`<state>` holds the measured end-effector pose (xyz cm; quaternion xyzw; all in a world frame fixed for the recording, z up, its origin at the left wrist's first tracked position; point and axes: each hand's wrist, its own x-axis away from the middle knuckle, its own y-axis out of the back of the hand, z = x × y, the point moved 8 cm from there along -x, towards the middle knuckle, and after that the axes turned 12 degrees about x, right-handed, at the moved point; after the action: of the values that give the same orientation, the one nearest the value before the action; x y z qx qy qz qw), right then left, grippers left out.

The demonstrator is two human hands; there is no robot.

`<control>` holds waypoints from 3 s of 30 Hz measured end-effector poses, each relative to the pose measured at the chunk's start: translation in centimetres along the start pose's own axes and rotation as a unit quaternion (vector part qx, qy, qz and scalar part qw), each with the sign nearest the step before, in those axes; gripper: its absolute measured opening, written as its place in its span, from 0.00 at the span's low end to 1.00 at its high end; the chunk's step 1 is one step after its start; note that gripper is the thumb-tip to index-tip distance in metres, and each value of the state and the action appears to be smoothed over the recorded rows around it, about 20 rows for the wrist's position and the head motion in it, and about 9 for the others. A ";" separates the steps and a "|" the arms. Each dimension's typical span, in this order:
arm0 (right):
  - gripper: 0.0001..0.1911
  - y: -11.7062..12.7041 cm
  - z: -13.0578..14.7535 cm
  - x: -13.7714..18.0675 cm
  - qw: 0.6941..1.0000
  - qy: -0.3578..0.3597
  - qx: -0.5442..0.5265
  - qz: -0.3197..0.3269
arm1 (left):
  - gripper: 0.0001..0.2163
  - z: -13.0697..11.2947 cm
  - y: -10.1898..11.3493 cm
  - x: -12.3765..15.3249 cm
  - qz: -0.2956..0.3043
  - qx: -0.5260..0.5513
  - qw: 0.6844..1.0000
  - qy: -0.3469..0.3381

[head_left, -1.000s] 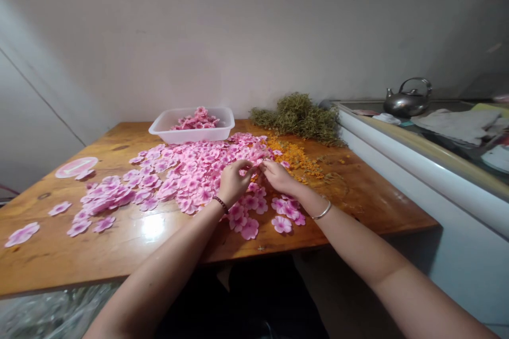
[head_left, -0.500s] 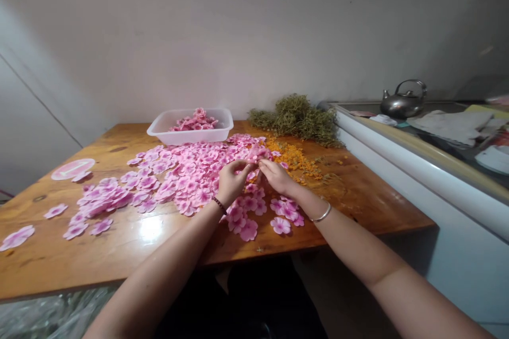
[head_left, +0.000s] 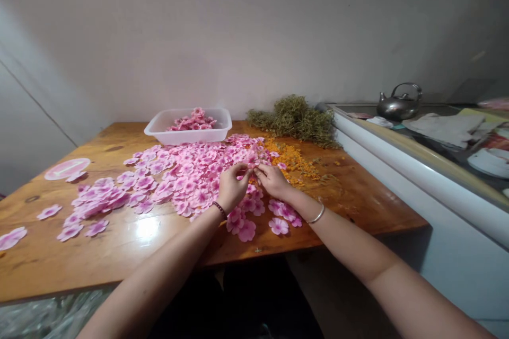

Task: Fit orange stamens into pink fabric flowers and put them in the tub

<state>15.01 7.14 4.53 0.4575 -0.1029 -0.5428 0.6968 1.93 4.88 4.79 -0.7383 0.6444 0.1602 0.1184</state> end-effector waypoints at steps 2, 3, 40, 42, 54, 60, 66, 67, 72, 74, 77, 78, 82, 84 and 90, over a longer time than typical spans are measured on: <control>0.12 -0.3 -0.3 -0.1 0.999 -0.015 -0.043 0.015 | 0.05 -0.2 -0.1 -0.1 0.014 -0.028 1.000 0.001; 0.12 -0.5 -0.5 -0.2 0.996 -0.027 -0.082 0.022 | 0.06 -0.4 -0.1 -0.2 0.023 -0.040 0.999 -0.007; 0.10 -1.9 -0.5 1.1 0.692 -0.222 -0.659 0.196 | 0.14 2.4 -2.3 0.2 0.077 0.129 0.978 0.144; 0.09 -1.7 -0.4 1.1 0.693 -0.236 -0.651 0.201 | 0.16 2.6 -1.6 0.2 0.044 0.121 0.979 0.160; 0.03 8.3 -10.2 0.5 0.842 -0.371 -0.328 -0.215 | 0.06 1.1 9.4 -12.5 -0.190 0.168 0.931 0.264; 0.03 9.2 -10.0 -0.6 0.938 -0.242 -0.037 -0.244 | 0.13 1.6 6.8 -9.7 -0.109 -0.065 0.977 0.171; 0.03 8.4 -10.5 -0.3 0.929 -0.236 -0.044 -0.282 | 0.10 0.2 -4.8 -6.1 0.213 -0.400 0.885 -0.110; 0.02 8.2 -10.5 -0.4 0.928 -0.234 -0.067 -0.281 | 0.10 0.5 -5.9 -6.1 0.232 -0.428 0.864 -0.126; 0.02 6.5 -9.1 -1.2 0.949 -0.195 -0.127 -0.212 | 0.10 1.5 -7.1 -7.7 0.203 -0.430 0.872 -0.114; 0.01 6.1 -7.7 -1.3 0.957 -0.154 -0.133 -0.206 | 0.09 1.0 -5.9 -8.2 0.134 -0.362 0.918 -0.093; 0.02 5.2 -6.0 -1.3 0.966 -0.126 -0.148 -0.172 | 0.06 0.4 -3.8 -7.5 0.050 -0.220 0.973 -0.045; 0.03 4.8 -5.5 -1.4 0.968 -0.119 -0.157 -0.153 | 0.06 0.2 -3.3 -7.0 0.035 -0.179 0.983 -0.032; 0.10 3.5 -3.5 -1.6 0.966 -0.088 -0.225 -0.092 | 0.03 -1.3 -2.6 -4.4 0.031 -0.132 0.990 -0.042; 0.13 3.1 -2.9 -1.5 0.961 -0.084 -0.250 -0.082 | 0.03 -1.7 -2.5 -3.2 0.042 -0.142 0.988 -0.055; 0.15 2.0 -1.5 -1.1 0.953 -0.075 -0.292 -0.030 | 0.02 -1.9 -1.7 -2.0 0.061 -0.169 0.981 -0.070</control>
<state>16.88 8.80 5.63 0.1951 0.0219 -0.6025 0.7736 3.58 6.18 7.28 -0.6943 0.6417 0.3248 0.0267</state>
